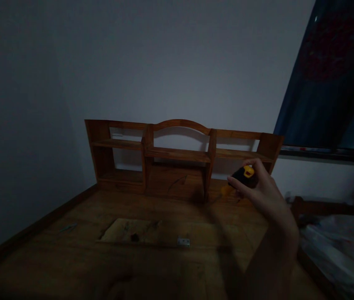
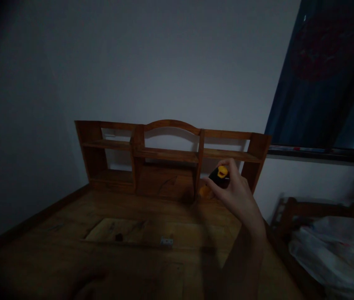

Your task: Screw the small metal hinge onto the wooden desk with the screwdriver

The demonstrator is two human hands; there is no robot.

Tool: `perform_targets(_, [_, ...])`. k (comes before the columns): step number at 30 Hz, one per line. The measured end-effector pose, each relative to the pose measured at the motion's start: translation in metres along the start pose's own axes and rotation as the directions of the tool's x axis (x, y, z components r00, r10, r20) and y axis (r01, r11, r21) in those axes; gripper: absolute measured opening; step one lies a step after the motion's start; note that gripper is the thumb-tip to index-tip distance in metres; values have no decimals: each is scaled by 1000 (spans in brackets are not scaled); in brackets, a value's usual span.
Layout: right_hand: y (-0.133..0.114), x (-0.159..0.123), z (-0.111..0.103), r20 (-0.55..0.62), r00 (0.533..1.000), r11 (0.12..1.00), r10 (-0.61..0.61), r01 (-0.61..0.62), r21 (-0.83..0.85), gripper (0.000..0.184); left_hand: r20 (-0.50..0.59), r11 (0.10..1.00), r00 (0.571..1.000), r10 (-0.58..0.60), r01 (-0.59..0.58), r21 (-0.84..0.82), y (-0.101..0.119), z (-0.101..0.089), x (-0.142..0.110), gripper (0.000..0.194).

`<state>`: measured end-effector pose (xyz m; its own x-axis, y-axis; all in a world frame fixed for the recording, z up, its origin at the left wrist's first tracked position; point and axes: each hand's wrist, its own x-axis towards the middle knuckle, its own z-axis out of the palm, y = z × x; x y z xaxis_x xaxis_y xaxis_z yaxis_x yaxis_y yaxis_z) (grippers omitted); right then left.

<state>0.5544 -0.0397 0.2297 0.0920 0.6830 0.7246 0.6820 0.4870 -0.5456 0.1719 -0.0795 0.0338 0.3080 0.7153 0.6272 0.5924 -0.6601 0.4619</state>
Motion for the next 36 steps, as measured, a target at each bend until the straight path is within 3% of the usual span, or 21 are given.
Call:
perform_targets(2, [-10, -4, 1, 13, 999, 997, -40, 41, -68, 43, 27, 998, 999, -36, 38, -53, -8, 1, 24, 52])
perform_targets(4, [-20, -6, 6, 63, 995, 990, -83, 90, -107, 39, 104, 993, 994, -30, 42, -111, -19, 14, 66, 40])
perform_targets(5, [-25, -7, 10, 99, 990, 987, -100, 111, -117, 39, 187, 986, 982, -11, 41, -160, -25, 25, 89, 35])
perform_targets(7, [-33, -7, 18, 193, 977, 985, -90, 116, -127, 37, 422, 933, 906, 46, 111, -341, -38, 52, 130, 42])
perform_targets(10, [-37, -5, 31, 372, 926, 982, -59, 121, -144, 36, 431, 923, 889, 152, 28, -383, -56, 91, 158, 55])
perform_targets(13, [-30, -2, 42, 536, 843, 977, -26, 135, -164, 36, 428, 894, 885, 182, 33, -447, -68, 108, 151, 49])
perform_targets(19, [-18, 5, 52, 650, 759, 990, -45, 123, -75, 28, 460, 867, 838, 295, -32, -498, -66, 99, 135, 52])
perform_targets(29, [-33, 7, 59, 678, 726, 987, -112, 163, -11, 32, 432, 849, 830, 353, -90, -520, -76, 118, 133, 37])
perform_targets(33, [-30, 9, 66, 721, 685, 991, -103, 133, 15, 29, 426, 853, 832, 356, -102, -512, -74, 118, 133, 33])
perform_targets(36, [-28, 11, 71, 717, 689, 991, -109, 135, 21, 28, 433, 862, 833, 343, -97, -497, -70, 117, 134, 33])
